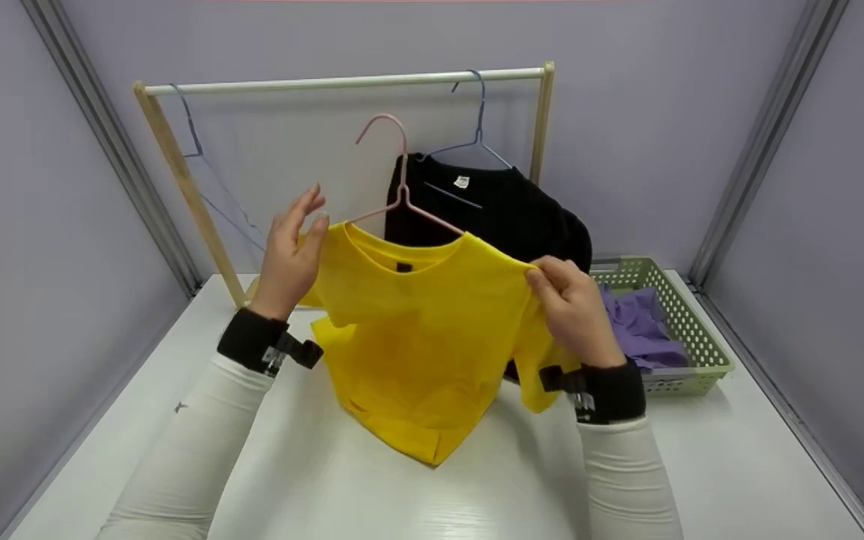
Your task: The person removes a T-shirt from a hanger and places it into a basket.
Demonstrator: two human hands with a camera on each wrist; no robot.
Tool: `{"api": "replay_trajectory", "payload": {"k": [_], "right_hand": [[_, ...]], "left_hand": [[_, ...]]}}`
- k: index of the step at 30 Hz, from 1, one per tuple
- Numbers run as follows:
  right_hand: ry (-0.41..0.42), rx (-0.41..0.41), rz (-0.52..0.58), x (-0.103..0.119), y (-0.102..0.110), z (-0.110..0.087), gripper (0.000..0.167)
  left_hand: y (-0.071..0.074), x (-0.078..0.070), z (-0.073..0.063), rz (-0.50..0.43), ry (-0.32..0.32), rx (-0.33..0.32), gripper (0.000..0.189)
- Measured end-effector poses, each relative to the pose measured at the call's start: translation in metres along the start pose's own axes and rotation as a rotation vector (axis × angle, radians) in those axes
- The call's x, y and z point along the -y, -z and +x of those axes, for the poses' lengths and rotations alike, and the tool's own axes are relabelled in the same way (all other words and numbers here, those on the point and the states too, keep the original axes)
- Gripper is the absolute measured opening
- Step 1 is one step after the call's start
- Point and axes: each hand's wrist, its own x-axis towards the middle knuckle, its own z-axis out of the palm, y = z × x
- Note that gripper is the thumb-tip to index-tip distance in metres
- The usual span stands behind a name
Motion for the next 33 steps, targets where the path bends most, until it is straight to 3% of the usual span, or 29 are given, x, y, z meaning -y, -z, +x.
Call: {"api": "replay_trajectory", "payload": {"k": [6,12,15,20,24,28,33], "right_hand": [[-0.014,0.095,0.102,0.009,0.012,-0.034,0.019],[-0.013,0.213,0.154,0.005,0.01,-0.052,0.018],[-0.018,0.295,0.157,0.0,0.006,-0.053,0.018],[-0.106,0.426,0.079,-0.012,-0.005,-0.049,0.02],[-0.234,0.478,-0.083,-0.02,-0.02,-0.046,0.03],[-0.314,0.426,-0.201,-0.018,-0.036,-0.046,0.035],[-0.332,0.311,-0.155,-0.002,-0.061,-0.044,0.042]], "left_hand": [[0.014,0.005,-0.047,0.058,-0.013,-0.005,0.035],[0.026,0.02,-0.089,0.214,-0.038,-0.028,0.055],[0.03,0.027,-0.105,0.242,0.007,0.0,0.056],[0.026,0.041,-0.118,0.266,0.142,0.066,0.056],[0.018,0.055,-0.124,0.319,0.186,0.096,0.056],[0.006,0.066,-0.131,0.372,0.188,0.08,0.056],[-0.008,0.073,-0.135,0.412,0.146,0.016,0.055]]}}
